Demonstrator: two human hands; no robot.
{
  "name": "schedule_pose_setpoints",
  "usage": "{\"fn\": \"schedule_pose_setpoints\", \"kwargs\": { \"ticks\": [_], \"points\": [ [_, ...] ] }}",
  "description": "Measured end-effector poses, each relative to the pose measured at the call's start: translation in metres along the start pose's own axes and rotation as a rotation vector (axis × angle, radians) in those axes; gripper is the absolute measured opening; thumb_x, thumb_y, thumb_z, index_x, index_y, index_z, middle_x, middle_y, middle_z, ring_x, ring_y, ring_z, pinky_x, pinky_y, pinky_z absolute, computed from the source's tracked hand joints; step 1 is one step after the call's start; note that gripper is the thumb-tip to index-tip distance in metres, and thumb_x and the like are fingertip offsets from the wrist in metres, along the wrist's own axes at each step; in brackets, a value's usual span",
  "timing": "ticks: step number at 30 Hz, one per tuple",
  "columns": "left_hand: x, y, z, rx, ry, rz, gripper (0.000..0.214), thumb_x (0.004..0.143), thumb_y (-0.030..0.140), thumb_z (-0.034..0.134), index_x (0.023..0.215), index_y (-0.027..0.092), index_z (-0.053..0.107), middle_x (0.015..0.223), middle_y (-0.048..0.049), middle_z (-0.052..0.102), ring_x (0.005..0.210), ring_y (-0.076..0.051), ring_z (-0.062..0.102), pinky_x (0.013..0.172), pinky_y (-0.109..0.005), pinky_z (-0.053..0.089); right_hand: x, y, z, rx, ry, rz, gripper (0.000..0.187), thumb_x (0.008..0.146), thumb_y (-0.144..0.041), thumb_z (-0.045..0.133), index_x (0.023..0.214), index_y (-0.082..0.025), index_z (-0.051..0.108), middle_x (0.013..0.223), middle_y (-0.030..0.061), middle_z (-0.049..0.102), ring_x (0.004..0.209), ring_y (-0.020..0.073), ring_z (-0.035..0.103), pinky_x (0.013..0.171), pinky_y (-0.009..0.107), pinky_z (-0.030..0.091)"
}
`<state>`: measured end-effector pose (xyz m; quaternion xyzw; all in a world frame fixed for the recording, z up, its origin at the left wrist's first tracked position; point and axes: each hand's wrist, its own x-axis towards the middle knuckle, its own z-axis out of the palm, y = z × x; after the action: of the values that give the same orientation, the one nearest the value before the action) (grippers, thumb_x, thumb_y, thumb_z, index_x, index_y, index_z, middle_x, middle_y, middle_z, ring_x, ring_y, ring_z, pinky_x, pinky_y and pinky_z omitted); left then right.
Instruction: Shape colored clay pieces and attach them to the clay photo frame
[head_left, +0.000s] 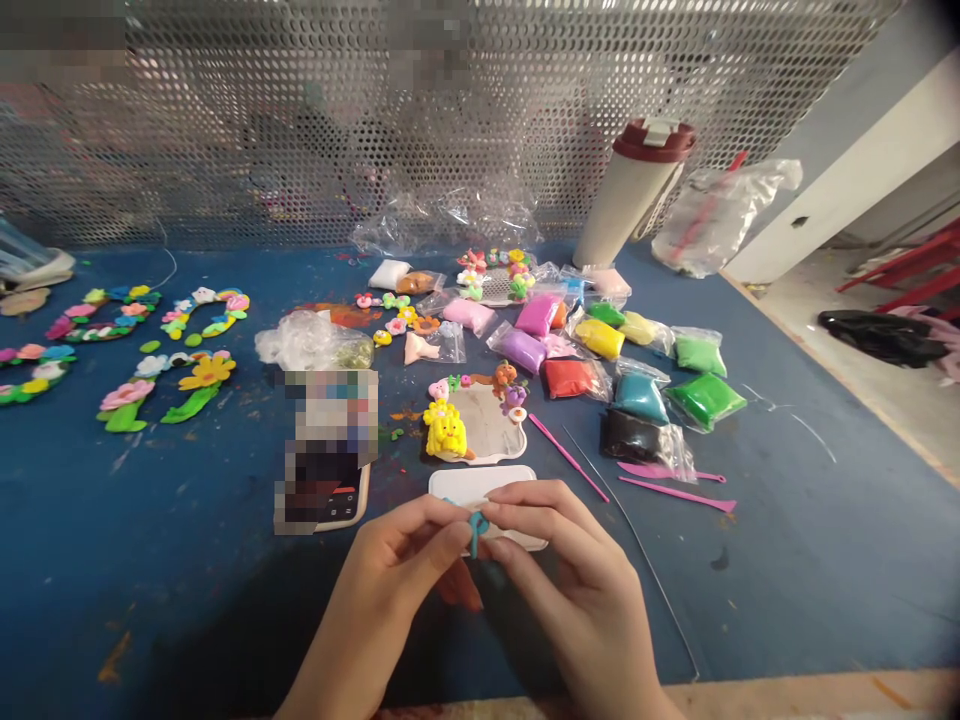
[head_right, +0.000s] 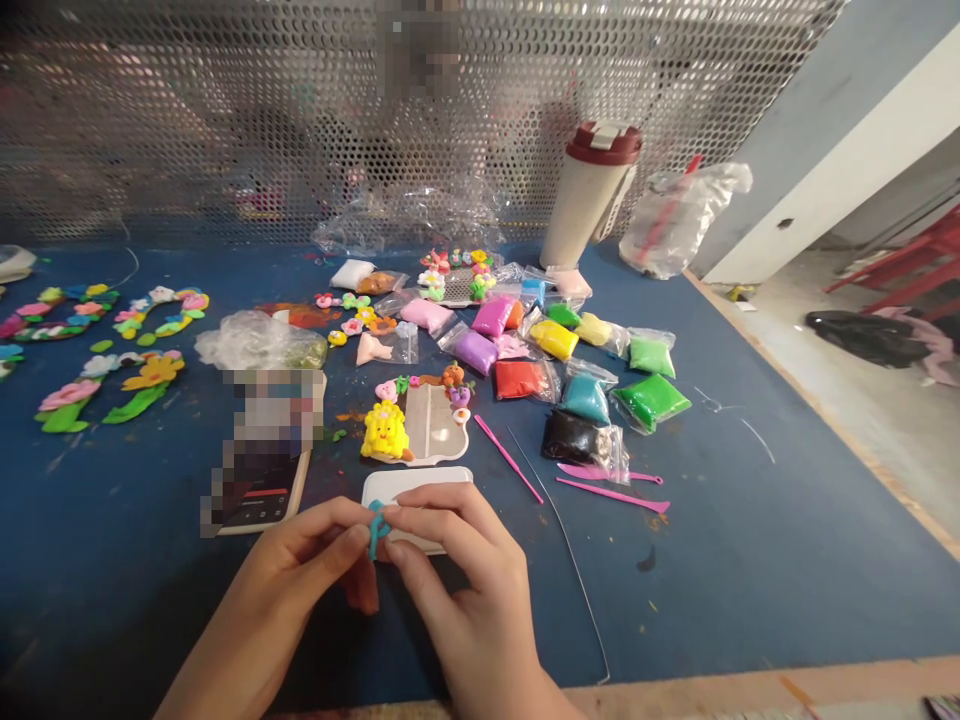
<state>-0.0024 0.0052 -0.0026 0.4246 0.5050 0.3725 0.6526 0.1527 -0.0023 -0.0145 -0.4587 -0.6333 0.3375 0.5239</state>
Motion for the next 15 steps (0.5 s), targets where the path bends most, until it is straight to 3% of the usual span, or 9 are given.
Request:
{"fn": "schedule_pose_setpoints", "kwargs": {
  "ticks": [6, 9, 15],
  "points": [
    [0.001, 0.000, 0.000, 0.017, 0.018, 0.004, 0.021, 0.086, 0.037, 0.064, 0.072, 0.021, 0.068, 0.052, 0.0056, 0.062, 0.054, -0.010, 0.057, 0.056, -0.017, 0.043, -0.002, 0.001, 0.002, -0.005, 0.042, -0.010, 0.015, 0.082, -0.009, 0.066, 0.088, -0.022, 0.070, 0.091, 0.0004, 0.066, 0.086, 0.0100, 0.065, 0.077, 0.016, 0.052],
    [0.000, 0.001, 0.000, 0.031, 0.014, 0.009, 0.024, 0.086, 0.039, 0.063, 0.071, 0.021, 0.067, 0.053, 0.0054, 0.062, 0.054, -0.010, 0.057, 0.057, -0.017, 0.043, -0.001, 0.002, 0.000, -0.012, 0.057, -0.013, 0.019, 0.081, -0.009, 0.066, 0.094, -0.023, 0.068, 0.092, -0.0001, 0.066, 0.085, 0.0104, 0.064, 0.076, 0.017, 0.052],
    [-0.002, 0.003, 0.001, 0.025, -0.013, -0.020, 0.029, 0.088, 0.039, 0.060, 0.066, 0.020, 0.064, 0.052, 0.0047, 0.061, 0.054, -0.010, 0.058, 0.057, -0.018, 0.044, 0.010, 0.000, -0.012, 0.044, -0.127, 0.006, 0.027, 0.083, -0.011, 0.066, 0.105, -0.026, 0.069, 0.101, 0.0005, 0.069, 0.086, 0.0101, 0.066, 0.076, 0.017, 0.053]
  ]
}}
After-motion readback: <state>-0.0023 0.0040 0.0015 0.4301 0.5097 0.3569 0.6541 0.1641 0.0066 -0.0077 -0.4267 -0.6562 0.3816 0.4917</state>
